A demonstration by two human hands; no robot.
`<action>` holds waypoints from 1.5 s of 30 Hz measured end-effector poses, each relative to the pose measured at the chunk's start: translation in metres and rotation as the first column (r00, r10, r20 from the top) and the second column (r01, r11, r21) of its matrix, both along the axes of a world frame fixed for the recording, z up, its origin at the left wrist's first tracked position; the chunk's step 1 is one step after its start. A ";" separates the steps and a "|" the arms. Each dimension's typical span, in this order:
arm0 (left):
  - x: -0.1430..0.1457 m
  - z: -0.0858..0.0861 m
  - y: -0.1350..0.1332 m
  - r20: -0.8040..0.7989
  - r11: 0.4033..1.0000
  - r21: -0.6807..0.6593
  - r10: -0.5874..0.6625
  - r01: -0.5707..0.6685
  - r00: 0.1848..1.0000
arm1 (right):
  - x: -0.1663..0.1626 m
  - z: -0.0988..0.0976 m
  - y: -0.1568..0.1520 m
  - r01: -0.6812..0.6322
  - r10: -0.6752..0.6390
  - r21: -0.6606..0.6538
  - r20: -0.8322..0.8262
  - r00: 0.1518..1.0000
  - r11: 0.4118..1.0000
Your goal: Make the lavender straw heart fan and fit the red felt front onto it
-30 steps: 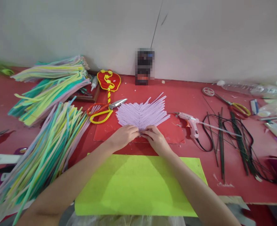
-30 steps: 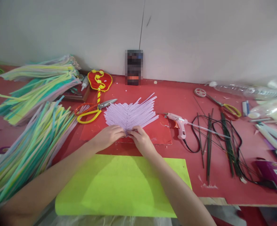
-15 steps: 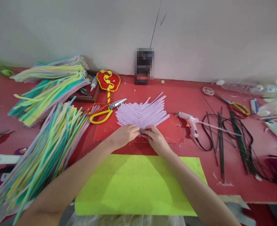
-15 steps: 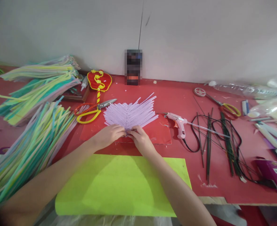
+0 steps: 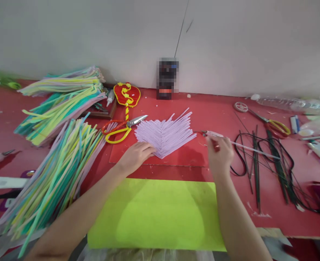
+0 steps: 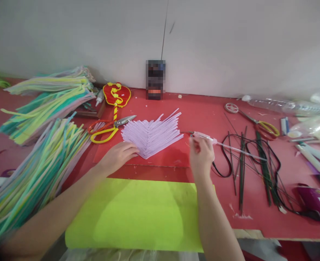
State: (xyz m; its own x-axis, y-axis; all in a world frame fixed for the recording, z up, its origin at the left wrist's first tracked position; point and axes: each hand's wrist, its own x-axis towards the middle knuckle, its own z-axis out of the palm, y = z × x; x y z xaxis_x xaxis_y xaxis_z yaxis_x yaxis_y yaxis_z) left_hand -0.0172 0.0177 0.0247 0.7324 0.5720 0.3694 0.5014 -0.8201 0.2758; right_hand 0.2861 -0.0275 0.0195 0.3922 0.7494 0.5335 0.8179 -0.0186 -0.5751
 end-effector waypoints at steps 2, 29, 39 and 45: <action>0.001 -0.006 0.000 -0.016 1.000 0.020 -0.003 0.003 1.000 | 0.031 -0.001 0.000 0.224 -0.224 -0.036 0.000 0.975 0.974; 0.012 -0.010 -0.004 -0.230 0.958 0.228 -0.120 0.173 0.966 | -0.107 -0.024 -0.022 -0.596 0.604 -0.193 -0.024 0.797 0.779; 0.016 -0.010 -0.007 -0.209 0.963 0.229 -0.096 0.144 0.973 | -0.108 -0.025 -0.021 -0.605 0.602 -0.157 -0.067 0.795 0.781; 0.015 -0.011 -0.007 -0.217 0.958 0.248 -0.089 0.143 0.972 | -0.108 -0.027 -0.022 -0.608 0.602 -0.150 -0.084 0.794 0.780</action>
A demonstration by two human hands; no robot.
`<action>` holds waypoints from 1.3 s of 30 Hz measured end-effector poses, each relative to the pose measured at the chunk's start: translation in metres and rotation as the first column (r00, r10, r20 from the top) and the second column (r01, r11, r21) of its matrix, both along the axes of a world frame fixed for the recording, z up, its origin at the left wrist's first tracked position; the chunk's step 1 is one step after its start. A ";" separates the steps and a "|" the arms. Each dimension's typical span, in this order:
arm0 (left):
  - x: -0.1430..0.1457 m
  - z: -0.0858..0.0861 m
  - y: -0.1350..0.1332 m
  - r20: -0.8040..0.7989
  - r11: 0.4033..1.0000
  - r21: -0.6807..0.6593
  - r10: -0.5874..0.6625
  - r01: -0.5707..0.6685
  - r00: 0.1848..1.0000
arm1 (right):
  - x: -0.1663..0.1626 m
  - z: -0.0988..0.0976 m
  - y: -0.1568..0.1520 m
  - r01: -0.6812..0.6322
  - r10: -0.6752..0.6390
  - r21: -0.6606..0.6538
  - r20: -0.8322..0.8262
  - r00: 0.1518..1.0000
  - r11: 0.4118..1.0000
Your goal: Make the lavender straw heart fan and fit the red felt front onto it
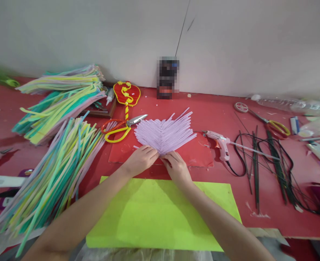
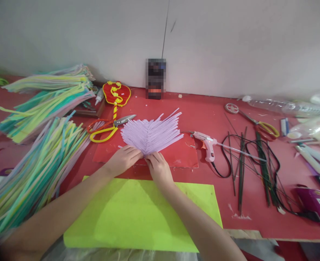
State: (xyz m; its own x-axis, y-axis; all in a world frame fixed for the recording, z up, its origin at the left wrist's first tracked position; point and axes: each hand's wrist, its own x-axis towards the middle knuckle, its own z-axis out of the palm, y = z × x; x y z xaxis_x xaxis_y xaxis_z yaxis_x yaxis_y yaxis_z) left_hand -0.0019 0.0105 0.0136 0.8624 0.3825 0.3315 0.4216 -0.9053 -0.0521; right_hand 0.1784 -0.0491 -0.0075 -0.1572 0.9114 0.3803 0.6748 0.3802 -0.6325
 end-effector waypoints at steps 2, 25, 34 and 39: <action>0.000 -0.001 0.000 0.012 1.000 0.011 0.002 -0.002 1.000 | 0.000 0.001 0.000 0.003 -0.003 0.000 0.006 1.000 1.000; -0.018 -0.001 0.007 0.084 0.998 -0.052 0.025 -0.021 0.996 | 0.016 0.008 0.003 -0.008 0.009 0.016 -0.017 1.000 1.000; -0.014 0.000 0.006 0.105 0.991 -0.134 0.040 -0.025 0.994 | 0.006 0.002 0.006 -0.032 0.032 0.052 0.015 0.999 0.998; -0.013 -0.002 0.008 0.116 0.991 -0.134 0.031 -0.015 0.993 | 0.006 0.002 0.007 -0.031 0.031 0.037 0.006 1.000 0.999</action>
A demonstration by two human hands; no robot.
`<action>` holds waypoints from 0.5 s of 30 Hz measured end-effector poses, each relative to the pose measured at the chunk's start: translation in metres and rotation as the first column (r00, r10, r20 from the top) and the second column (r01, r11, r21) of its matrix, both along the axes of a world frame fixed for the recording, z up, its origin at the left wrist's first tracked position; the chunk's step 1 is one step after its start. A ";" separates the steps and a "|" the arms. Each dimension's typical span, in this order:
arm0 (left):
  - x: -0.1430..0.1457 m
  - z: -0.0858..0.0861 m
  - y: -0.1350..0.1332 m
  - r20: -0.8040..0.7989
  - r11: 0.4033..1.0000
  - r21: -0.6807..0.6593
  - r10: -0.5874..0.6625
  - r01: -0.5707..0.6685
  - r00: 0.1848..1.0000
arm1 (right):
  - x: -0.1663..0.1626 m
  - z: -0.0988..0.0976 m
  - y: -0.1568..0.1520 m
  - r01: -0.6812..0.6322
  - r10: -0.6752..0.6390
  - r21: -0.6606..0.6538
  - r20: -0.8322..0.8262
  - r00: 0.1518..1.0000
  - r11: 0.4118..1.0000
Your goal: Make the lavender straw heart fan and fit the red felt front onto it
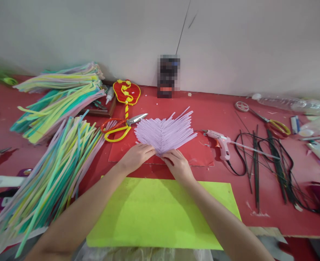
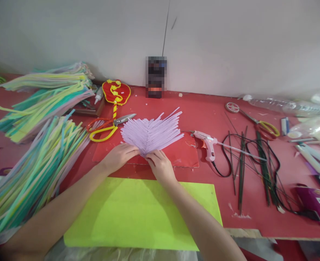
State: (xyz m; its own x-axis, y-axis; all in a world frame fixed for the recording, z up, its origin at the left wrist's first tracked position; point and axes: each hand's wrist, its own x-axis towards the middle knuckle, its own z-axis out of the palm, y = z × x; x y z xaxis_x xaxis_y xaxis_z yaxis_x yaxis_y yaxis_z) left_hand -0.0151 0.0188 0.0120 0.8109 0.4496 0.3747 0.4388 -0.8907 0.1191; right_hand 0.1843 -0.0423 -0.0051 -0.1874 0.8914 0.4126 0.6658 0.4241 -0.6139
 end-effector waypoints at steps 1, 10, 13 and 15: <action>0.000 0.000 0.000 -0.001 1.000 -0.001 0.000 0.000 1.000 | 0.000 0.000 0.000 0.002 -0.002 -0.003 -0.002 1.000 1.000; -0.001 -0.003 0.002 0.025 0.980 -0.196 0.041 -0.035 0.999 | -0.004 0.000 -0.005 0.050 -0.052 0.042 0.041 0.998 0.998; -0.001 -0.003 0.002 0.045 0.971 -0.239 0.038 -0.026 0.998 | -0.008 0.000 -0.008 0.087 -0.090 0.058 0.064 0.994 0.995; -0.001 -0.003 0.002 0.047 0.971 -0.239 0.038 -0.025 0.998 | -0.011 0.001 -0.009 0.110 -0.114 0.058 0.066 0.991 0.992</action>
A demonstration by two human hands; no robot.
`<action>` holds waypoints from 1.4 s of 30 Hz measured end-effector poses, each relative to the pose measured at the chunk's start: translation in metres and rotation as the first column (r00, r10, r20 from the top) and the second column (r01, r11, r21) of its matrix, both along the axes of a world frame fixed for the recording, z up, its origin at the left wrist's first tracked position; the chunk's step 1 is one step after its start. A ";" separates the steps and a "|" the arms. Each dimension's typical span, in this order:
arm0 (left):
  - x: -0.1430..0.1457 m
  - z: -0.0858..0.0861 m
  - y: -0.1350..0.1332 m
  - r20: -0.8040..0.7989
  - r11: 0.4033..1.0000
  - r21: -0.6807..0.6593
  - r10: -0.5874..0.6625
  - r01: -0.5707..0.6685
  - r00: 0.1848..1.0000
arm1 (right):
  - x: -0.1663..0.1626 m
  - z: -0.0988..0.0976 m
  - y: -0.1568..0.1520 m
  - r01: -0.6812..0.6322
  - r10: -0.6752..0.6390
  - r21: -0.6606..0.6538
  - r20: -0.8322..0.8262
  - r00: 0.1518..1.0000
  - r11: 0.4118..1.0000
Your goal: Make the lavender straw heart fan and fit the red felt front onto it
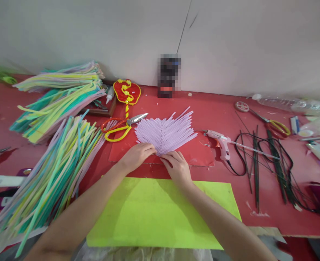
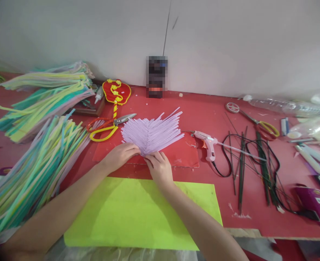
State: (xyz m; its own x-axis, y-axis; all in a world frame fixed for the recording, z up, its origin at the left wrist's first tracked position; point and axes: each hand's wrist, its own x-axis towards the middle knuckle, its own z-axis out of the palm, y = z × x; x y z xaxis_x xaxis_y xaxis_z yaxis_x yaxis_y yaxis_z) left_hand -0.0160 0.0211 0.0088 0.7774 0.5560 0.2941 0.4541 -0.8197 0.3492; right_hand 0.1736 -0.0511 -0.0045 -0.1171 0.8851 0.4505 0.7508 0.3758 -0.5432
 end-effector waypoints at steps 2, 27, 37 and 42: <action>0.000 -0.001 0.000 -0.008 1.000 0.019 -0.002 0.002 1.000 | -0.001 0.000 0.000 0.017 -0.017 -0.013 -0.008 1.000 1.000; 0.001 0.001 -0.006 -0.041 0.991 0.131 0.024 -0.018 0.999 | 0.002 -0.005 0.007 0.001 -0.004 -0.047 -0.077 0.997 0.999; 0.002 0.006 -0.007 -0.059 0.992 0.123 0.007 0.001 0.998 | 0.002 -0.003 0.007 -0.024 0.020 -0.044 -0.091 0.996 0.999; 0.006 0.006 -0.008 -0.073 0.983 0.179 -0.031 0.044 0.997 | 0.002 -0.002 0.007 -0.014 0.009 -0.058 -0.086 0.996 0.998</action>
State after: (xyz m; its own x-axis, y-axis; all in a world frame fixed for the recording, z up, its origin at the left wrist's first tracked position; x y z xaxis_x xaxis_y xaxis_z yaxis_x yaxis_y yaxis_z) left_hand -0.0103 0.0134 0.0150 0.8187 0.4693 0.3308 0.4402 -0.8830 0.1630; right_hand 0.1753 -0.0440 -0.0062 -0.0901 0.9089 0.4072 0.6964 0.3498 -0.6267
